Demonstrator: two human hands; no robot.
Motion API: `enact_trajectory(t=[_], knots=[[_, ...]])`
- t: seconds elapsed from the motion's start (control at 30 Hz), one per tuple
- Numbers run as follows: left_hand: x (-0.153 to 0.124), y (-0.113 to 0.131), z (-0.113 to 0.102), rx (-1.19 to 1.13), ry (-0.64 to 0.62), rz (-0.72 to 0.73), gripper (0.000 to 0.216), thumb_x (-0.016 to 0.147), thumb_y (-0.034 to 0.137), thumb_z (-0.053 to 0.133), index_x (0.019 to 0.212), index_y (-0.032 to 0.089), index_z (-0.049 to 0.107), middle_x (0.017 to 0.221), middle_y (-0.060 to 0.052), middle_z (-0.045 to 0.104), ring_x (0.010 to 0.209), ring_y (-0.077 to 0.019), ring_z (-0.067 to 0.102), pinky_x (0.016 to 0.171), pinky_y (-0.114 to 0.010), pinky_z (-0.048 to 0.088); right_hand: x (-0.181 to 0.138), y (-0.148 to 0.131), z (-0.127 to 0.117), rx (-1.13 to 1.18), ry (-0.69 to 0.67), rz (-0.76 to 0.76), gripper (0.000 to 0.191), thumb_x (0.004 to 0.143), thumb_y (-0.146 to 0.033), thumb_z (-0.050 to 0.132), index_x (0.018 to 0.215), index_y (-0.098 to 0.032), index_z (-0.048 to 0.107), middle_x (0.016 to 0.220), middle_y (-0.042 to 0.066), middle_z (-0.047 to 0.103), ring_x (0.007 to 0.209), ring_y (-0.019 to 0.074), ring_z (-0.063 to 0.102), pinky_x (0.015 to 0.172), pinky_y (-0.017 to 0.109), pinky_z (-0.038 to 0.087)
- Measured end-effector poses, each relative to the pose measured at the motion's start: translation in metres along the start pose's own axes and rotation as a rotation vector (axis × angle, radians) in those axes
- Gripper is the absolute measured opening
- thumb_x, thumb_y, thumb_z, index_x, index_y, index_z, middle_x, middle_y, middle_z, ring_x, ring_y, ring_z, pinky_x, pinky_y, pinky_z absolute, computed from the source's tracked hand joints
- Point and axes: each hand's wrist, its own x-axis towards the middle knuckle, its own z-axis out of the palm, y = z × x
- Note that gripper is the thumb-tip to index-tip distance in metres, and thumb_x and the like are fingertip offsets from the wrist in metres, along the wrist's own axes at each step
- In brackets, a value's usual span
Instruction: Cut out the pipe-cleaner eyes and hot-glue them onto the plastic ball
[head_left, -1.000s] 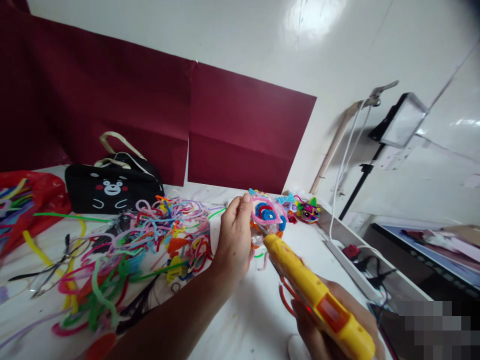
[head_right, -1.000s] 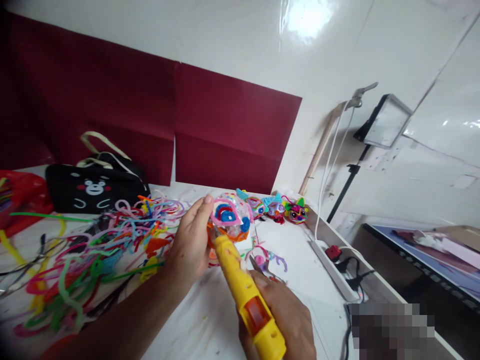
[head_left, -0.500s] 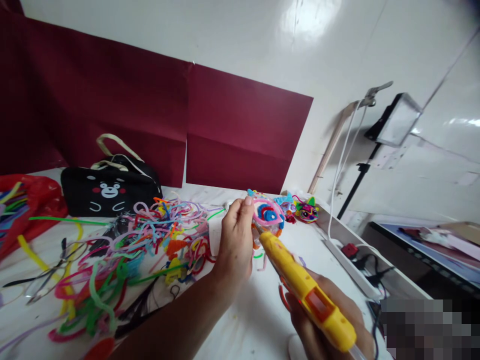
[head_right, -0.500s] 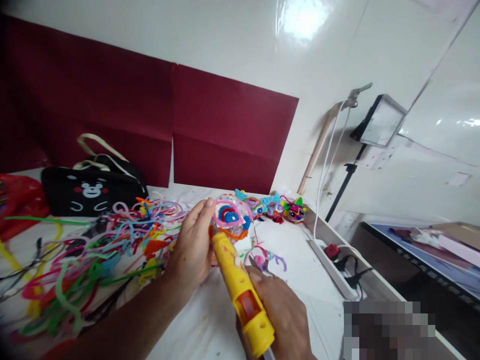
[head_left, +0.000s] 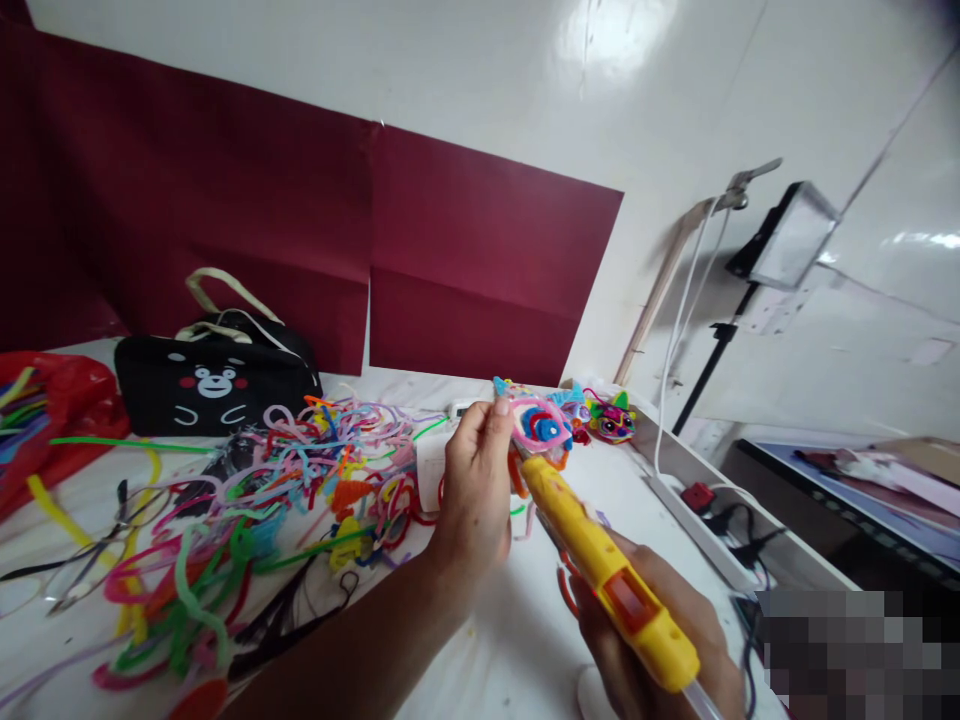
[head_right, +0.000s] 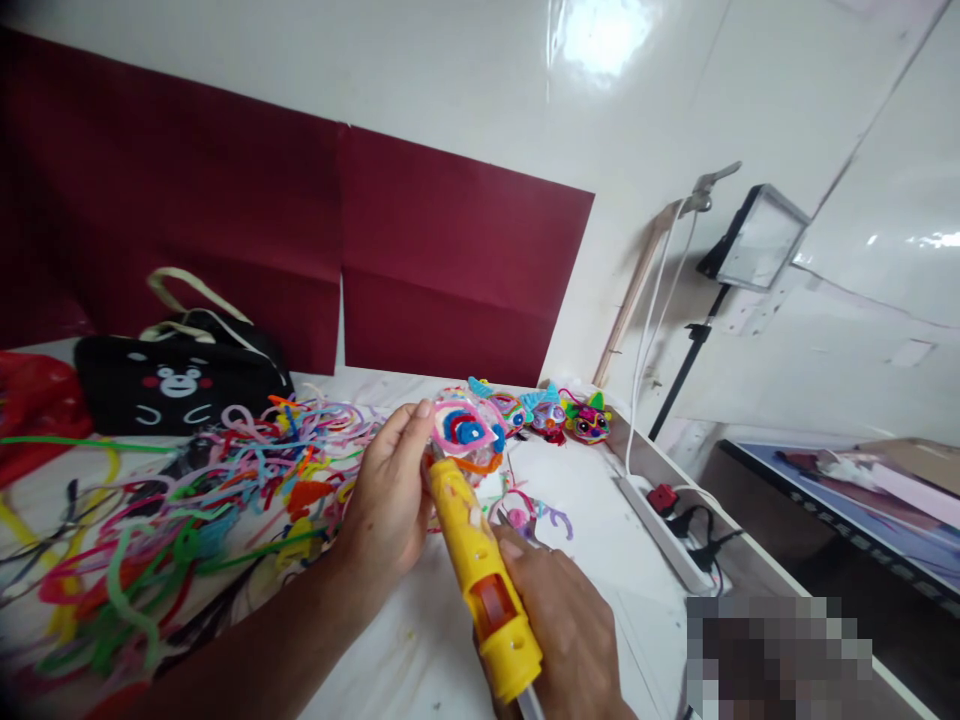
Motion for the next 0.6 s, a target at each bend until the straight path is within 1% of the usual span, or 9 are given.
enact_trajectory(t=[0.13, 0.23, 0.3, 0.4, 0.5, 0.6], knots=[[0.0, -0.003, 0.0, -0.015, -0.009, -0.011, 0.032, 0.081, 0.045, 0.073, 0.072, 0.019, 0.056, 0.057, 0.008, 0.045, 0.045, -0.007, 0.039, 0.044, -0.018, 0.037, 0.014, 0.0, -0.003, -0.033, 0.013, -0.067, 0.03, 0.091, -0.026, 0.061, 0.121, -0.023, 0.061, 0.091, 0.009, 0.078, 0.061, 0.0195, 0.07, 0.055, 0.026, 0.058], [0.001, -0.005, -0.001, 0.0, -0.007, -0.027, 0.034, 0.081, 0.046, 0.073, 0.071, 0.02, 0.054, 0.054, 0.009, 0.041, 0.042, -0.0065, 0.036, 0.04, -0.019, 0.034, 0.022, -0.004, -0.002, -0.071, 0.081, -0.088, 0.024, 0.091, -0.027, 0.061, 0.115, -0.024, 0.063, 0.081, 0.005, 0.076, 0.052, 0.0162, 0.065, 0.048, 0.024, 0.052], [0.001, -0.006, 0.0, 0.007, -0.005, -0.029, 0.035, 0.08, 0.045, 0.073, 0.069, 0.02, 0.052, 0.055, 0.009, 0.043, 0.043, -0.0065, 0.037, 0.041, -0.019, 0.034, 0.025, -0.007, -0.003, -0.112, 0.064, -0.08, 0.02, 0.092, -0.029, 0.061, 0.111, -0.023, 0.064, 0.078, 0.003, 0.075, 0.052, 0.0156, 0.064, 0.049, 0.024, 0.05], [0.002, -0.007, -0.001, 0.003, 0.002, -0.015, 0.038, 0.079, 0.045, 0.074, 0.067, 0.019, 0.05, 0.058, 0.007, 0.048, 0.05, -0.0071, 0.043, 0.046, -0.018, 0.038, 0.028, -0.011, -0.003, -0.167, 0.01, -0.084, 0.018, 0.095, -0.029, 0.056, 0.109, -0.021, 0.063, 0.085, 0.005, 0.077, 0.058, 0.0161, 0.067, 0.054, 0.026, 0.051], [0.003, -0.008, -0.001, 0.006, 0.002, -0.029, 0.037, 0.079, 0.044, 0.074, 0.068, 0.019, 0.05, 0.058, 0.007, 0.049, 0.051, -0.0074, 0.044, 0.047, -0.018, 0.04, 0.03, -0.014, -0.003, -0.184, 0.05, -0.14, 0.013, 0.097, -0.028, 0.055, 0.106, -0.021, 0.061, 0.094, 0.008, 0.078, 0.06, 0.0166, 0.067, 0.059, 0.027, 0.051], [0.004, -0.01, -0.002, 0.014, -0.001, -0.041, 0.035, 0.079, 0.045, 0.074, 0.069, 0.018, 0.053, 0.06, 0.006, 0.051, 0.052, -0.008, 0.047, 0.048, -0.018, 0.042, 0.032, -0.016, -0.004, -0.198, 0.034, -0.157, 0.014, 0.098, -0.026, 0.052, 0.108, -0.019, 0.06, 0.092, 0.008, 0.078, 0.06, 0.0166, 0.066, 0.06, 0.028, 0.05]])
